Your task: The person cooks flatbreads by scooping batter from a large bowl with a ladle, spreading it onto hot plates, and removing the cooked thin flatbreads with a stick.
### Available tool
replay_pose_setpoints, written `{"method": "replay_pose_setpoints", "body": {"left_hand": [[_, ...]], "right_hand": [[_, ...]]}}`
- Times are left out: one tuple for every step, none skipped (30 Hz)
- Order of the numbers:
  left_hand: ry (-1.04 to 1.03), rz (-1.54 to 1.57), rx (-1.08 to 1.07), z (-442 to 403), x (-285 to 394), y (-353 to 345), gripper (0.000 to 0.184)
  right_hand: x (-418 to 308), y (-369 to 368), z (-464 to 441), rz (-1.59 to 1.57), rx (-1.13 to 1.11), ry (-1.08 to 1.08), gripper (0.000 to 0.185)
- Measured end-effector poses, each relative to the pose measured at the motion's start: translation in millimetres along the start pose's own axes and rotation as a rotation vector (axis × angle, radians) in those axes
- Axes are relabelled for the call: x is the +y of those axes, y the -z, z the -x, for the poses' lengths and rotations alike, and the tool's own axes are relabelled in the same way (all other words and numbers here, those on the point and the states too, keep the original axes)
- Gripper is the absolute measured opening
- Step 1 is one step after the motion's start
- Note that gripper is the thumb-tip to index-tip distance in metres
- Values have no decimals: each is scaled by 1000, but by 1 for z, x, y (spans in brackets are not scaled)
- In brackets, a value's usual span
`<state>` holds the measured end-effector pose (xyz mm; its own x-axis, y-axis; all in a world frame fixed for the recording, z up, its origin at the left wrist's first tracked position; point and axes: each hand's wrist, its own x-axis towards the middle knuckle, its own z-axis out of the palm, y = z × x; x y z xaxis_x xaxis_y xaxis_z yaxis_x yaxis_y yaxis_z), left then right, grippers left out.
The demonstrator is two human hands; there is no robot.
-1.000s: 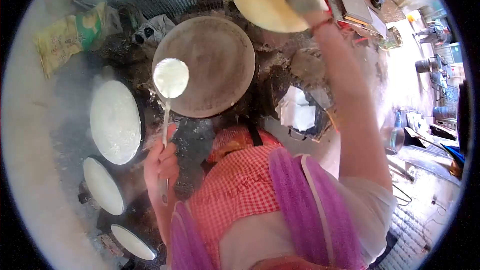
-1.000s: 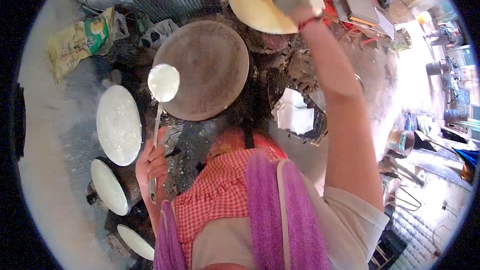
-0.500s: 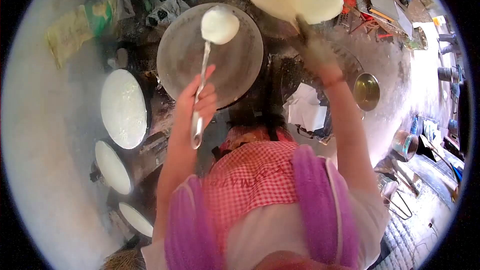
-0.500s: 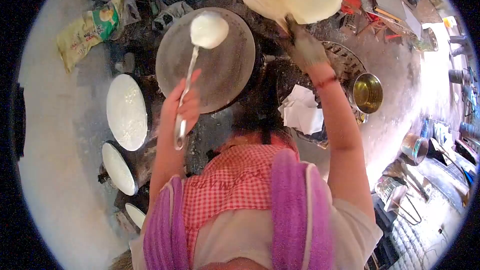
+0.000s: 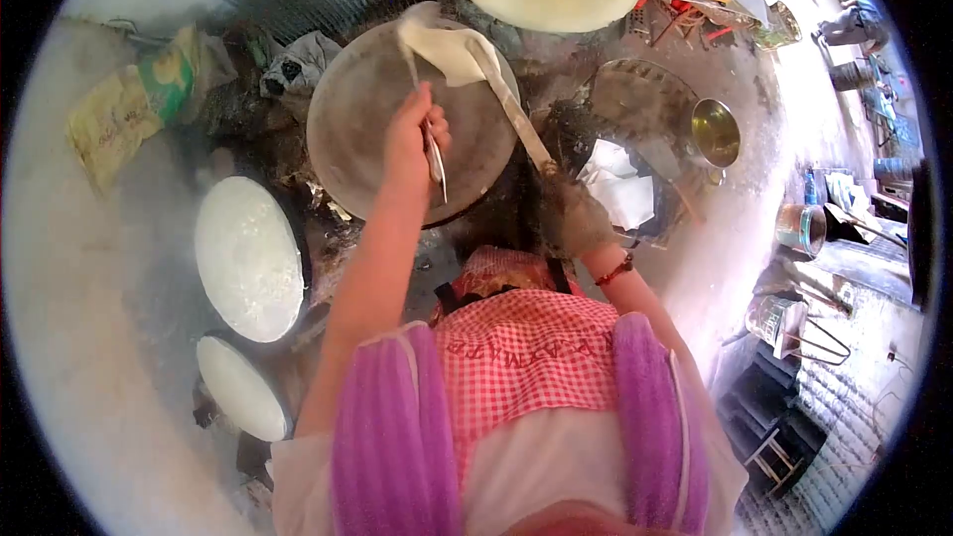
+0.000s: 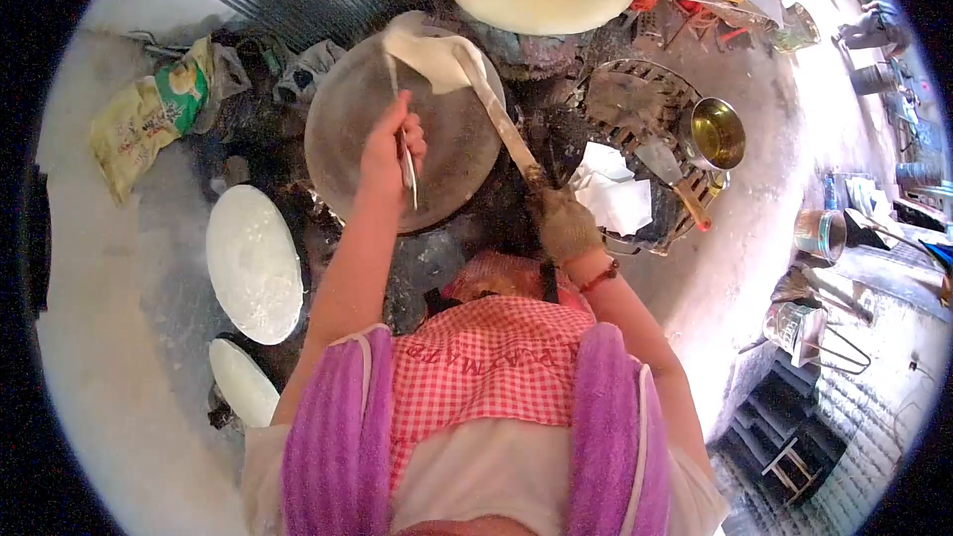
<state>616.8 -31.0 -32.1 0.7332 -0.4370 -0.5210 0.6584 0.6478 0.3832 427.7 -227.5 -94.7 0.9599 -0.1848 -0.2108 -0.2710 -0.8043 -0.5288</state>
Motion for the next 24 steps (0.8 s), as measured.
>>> {"method": "replay_pose_setpoints", "body": {"left_hand": [[-227,-249,124,-14,10,13,30],[-455,-493,252,-21,19,29,31],[-526,-396,376,-23,31,47,32],[-598,-292,496,-23,44,63,33],[-600,-281,497,-13,56,80,33],[-659,-236,450,5,64,98,33],[-719,-192,407,27,66,113,33],[-710,-221,466,57,66,112,34],[-699,-251,522,93,66,110,35],[-649,-296,410,129,69,122,40],[-642,-276,269,157,65,147,45],[-677,-241,243,183,54,145,45],[-565,-204,341,206,46,135,42],[-549,-203,344,208,41,140,42],[-418,-265,409,209,36,152,40],[-289,-332,473,210,32,159,39],[-332,-320,503,208,29,160,36],[-321,-319,507,218,31,160,36],[-381,-317,528,232,36,155,35],[-449,-309,546,244,38,153,34],[-508,-310,488,257,39,160,32],[-523,-309,477,251,45,163,32],[-503,-372,507,251,47,168,31],[-479,-432,542,253,45,176,30]], "right_hand": [[-13,-7,-7,-7,-1,31,30],[-30,-17,-15,1,-5,31,30],[-48,-28,-28,-63,25,56,32],[-59,-36,-43,-124,59,85,34],[-61,-47,-64,-115,56,91,34],[-59,-62,-88,26,37,110,33],[-61,-71,-96,166,15,130,32],[-103,-3,-82,-37,-168,-81,32],[-94,2,-67,-247,-23,-16,34],[-85,8,-56,-452,128,53,36],[-80,-2,-54,-437,133,66,36],[-68,-24,-54,-458,138,45,40],[-61,-40,-45,-489,139,0,45],[-72,-47,-53,-483,136,-16,45],[-94,-59,-82,189,165,201,43],[-101,-56,-93,528,148,298,43],[-109,-52,-104,860,169,409,42],[-107,-29,-102,184,25,230,41],[-92,-26,-97,-147,-55,141,40],[-76,-24,-93,-477,-104,35,39],[-39,-53,-91,-550,18,-31,40],[-53,-58,-88,-629,32,-64,40],[-69,-63,-85,-709,50,-96,40],[-85,-67,-82,-789,70,-126,41]]}}
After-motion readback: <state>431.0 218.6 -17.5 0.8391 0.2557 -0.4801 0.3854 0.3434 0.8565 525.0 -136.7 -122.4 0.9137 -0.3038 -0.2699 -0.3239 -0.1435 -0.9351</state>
